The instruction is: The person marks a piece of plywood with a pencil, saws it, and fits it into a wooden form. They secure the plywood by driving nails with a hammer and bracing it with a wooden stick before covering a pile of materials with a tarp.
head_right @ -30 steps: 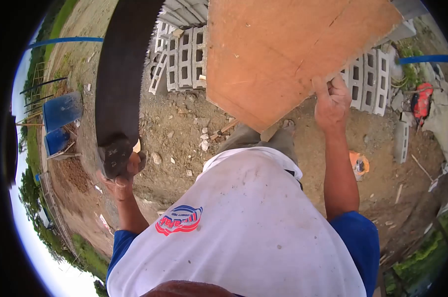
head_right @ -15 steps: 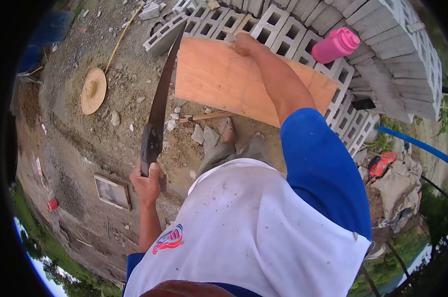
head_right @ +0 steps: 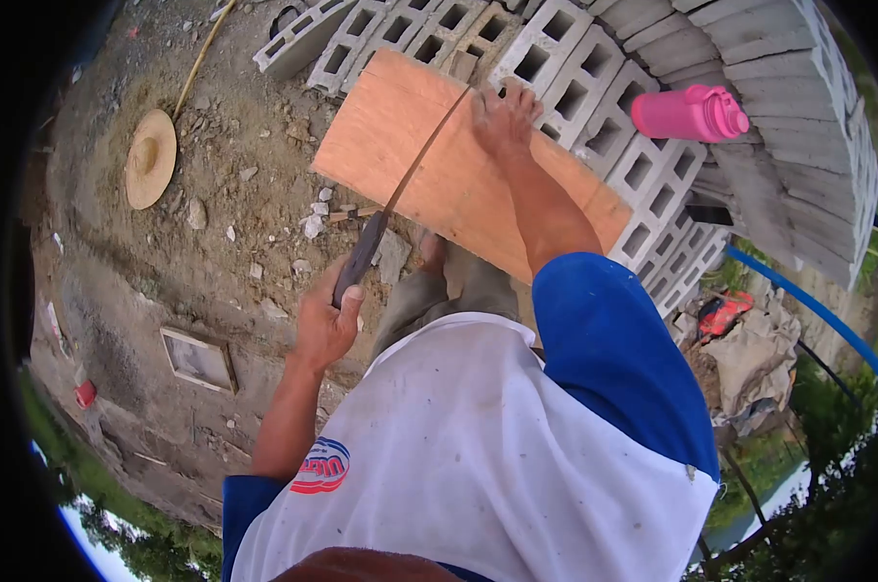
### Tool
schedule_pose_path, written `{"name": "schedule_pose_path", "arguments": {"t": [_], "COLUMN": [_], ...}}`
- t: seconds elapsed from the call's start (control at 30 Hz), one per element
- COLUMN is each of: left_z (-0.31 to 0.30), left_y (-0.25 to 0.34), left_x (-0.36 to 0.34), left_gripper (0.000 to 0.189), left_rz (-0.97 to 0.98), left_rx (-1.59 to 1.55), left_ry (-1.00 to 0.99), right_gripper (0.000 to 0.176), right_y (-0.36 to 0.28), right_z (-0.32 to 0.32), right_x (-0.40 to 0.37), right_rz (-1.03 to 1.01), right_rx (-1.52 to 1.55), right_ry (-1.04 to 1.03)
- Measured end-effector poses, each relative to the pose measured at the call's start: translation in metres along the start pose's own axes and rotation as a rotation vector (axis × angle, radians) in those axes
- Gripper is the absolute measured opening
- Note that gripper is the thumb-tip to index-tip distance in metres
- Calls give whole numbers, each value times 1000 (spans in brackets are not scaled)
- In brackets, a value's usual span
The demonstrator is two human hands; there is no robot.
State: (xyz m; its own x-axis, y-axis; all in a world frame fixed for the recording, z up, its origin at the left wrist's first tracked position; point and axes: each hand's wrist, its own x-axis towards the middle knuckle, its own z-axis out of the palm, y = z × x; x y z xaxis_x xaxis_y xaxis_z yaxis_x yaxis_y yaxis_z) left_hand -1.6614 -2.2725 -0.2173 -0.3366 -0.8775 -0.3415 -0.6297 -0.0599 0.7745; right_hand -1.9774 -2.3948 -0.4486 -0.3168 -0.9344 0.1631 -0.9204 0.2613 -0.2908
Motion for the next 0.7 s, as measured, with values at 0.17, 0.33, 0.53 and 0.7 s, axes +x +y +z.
{"name": "schedule_pose_path", "arguments": {"t": [0.17,0.33,0.53,0.7], "left_z": [-14,-7,42,83], "left_y": [30,44,35,37], "left_x": [14,1,20,127], "left_gripper": [45,43,46,40], "left_rz": [-180,-250,-160,-228], "left_rx": [45,115,106,5], "left_ry": [-142,-120,-4,-13], "right_gripper": [24,22,21,24], "right_y": [3,3,-1,0], "right_z": [1,7,5,5], "right_x": [4,4,10,16], "right_rz": [-48,-187,-204,-223], "right_rx": [14,95,51,50], "right_ry": [8,-4,-29,-55]}}
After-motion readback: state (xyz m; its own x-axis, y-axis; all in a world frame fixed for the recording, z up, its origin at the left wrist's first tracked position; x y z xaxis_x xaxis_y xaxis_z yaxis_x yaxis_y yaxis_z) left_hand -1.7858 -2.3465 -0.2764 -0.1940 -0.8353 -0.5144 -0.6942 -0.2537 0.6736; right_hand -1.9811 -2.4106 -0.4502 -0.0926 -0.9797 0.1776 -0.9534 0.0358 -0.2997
